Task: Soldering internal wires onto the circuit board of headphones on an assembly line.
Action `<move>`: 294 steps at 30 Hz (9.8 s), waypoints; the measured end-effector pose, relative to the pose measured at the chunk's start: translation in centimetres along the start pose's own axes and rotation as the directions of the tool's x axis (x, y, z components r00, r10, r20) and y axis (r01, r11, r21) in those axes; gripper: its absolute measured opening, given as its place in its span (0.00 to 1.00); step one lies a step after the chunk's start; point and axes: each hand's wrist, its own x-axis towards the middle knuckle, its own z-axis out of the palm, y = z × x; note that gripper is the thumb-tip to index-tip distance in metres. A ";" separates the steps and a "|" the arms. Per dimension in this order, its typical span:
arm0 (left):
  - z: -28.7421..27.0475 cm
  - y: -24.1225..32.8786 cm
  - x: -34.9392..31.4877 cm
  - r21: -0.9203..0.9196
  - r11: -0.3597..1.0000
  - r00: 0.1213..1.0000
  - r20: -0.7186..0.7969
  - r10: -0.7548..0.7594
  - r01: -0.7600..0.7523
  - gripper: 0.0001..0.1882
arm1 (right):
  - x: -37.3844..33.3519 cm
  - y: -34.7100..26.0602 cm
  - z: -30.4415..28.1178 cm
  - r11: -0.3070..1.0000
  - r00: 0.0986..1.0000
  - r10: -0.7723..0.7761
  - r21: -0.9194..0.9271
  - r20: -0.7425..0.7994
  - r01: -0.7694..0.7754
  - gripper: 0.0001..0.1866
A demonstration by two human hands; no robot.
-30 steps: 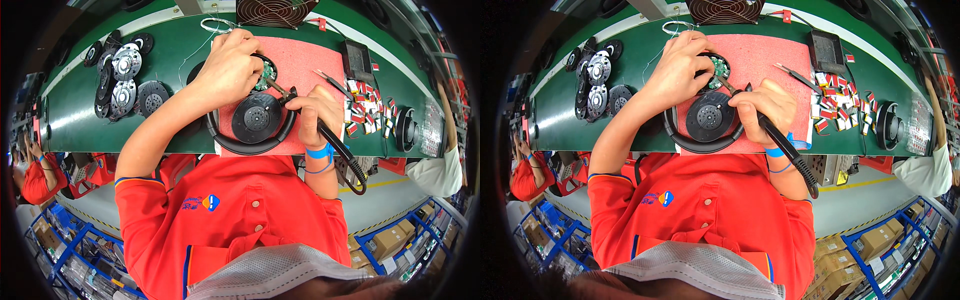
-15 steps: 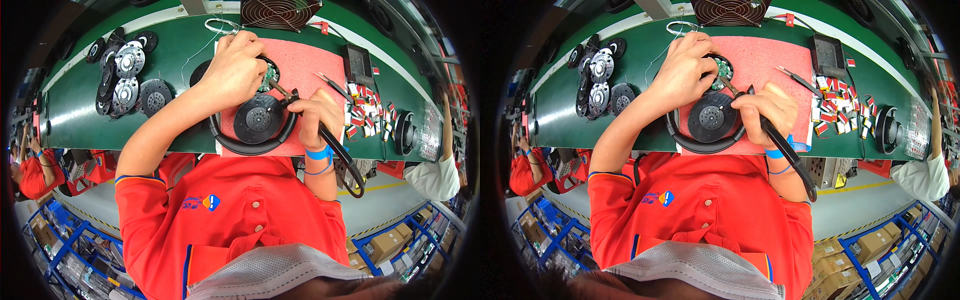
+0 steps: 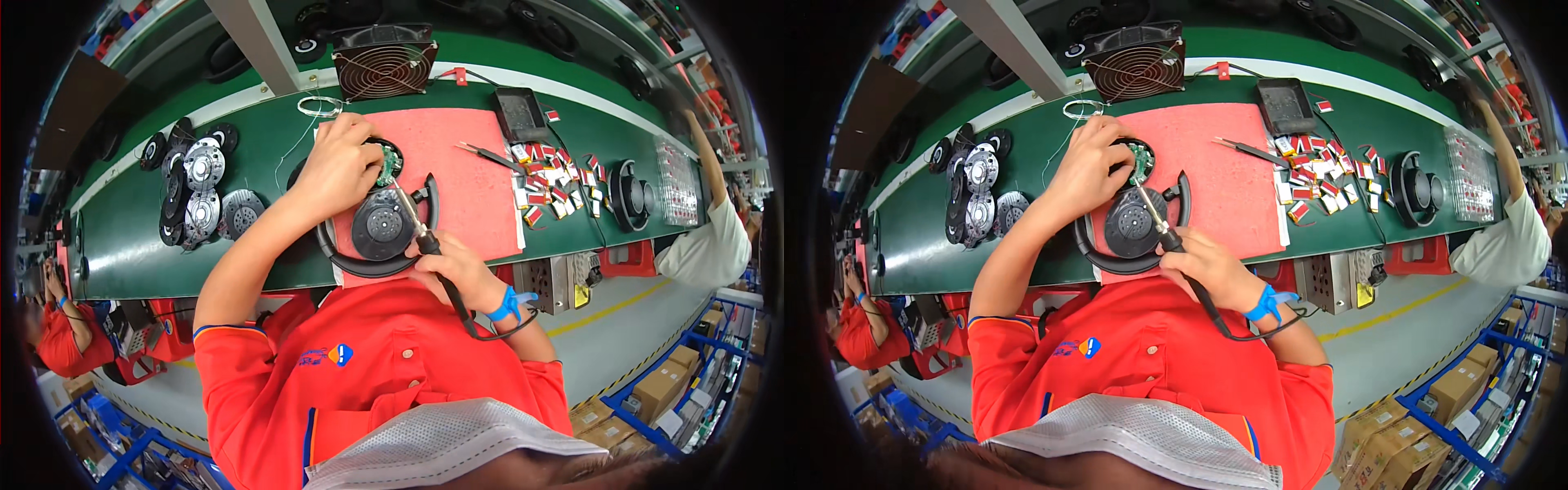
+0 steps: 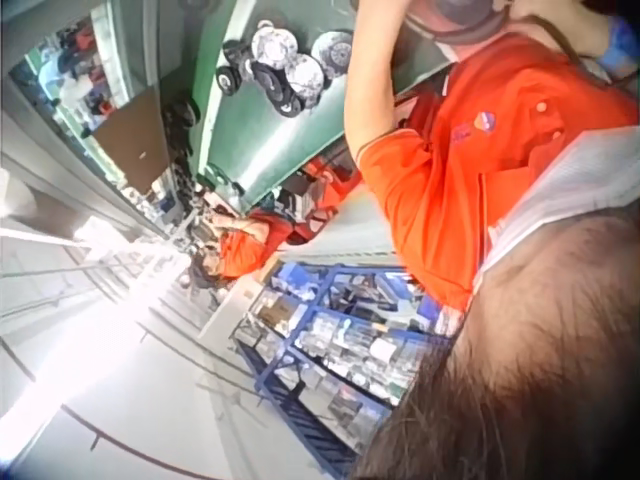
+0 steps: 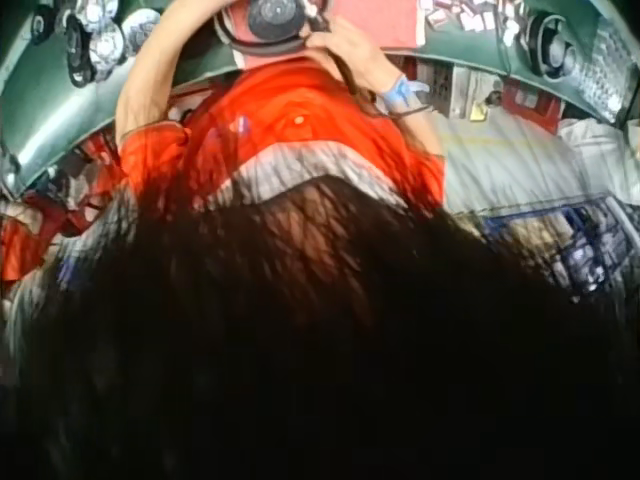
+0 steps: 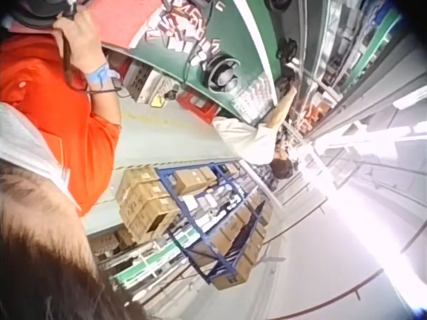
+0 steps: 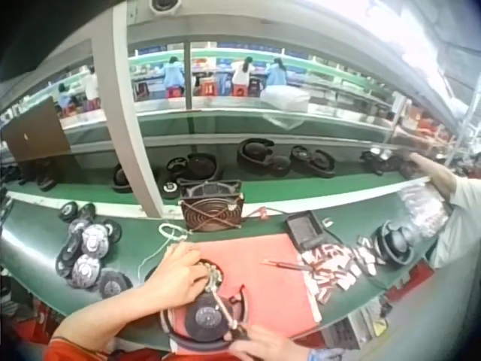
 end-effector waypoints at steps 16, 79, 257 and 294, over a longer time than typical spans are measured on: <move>-0.2 -10.7 30.6 0.281 0.931 0.889 0.451 0.084 -0.231 0.22 | -2.0 -1.1 -19.9 0.915 0.958 -0.014 -0.391 -0.285 -0.103 0.21; -18.6 -15.9 -28.9 0.360 0.393 0.524 -0.700 -0.485 0.846 0.14 | 1.7 5.8 -8.7 0.661 0.944 0.107 -0.687 -0.311 -0.302 0.14; 1.2 1.9 2.3 -0.564 0.820 0.981 -0.085 -0.176 0.098 0.04 | 7.3 3.4 -2.7 0.969 0.872 0.246 0.089 -0.423 -0.230 0.15; 2.4 0.7 2.1 -0.767 0.598 0.929 -0.006 -0.371 0.234 0.04 | 2.9 6.4 -8.4 0.636 0.921 0.213 -0.669 -0.325 -0.383 0.14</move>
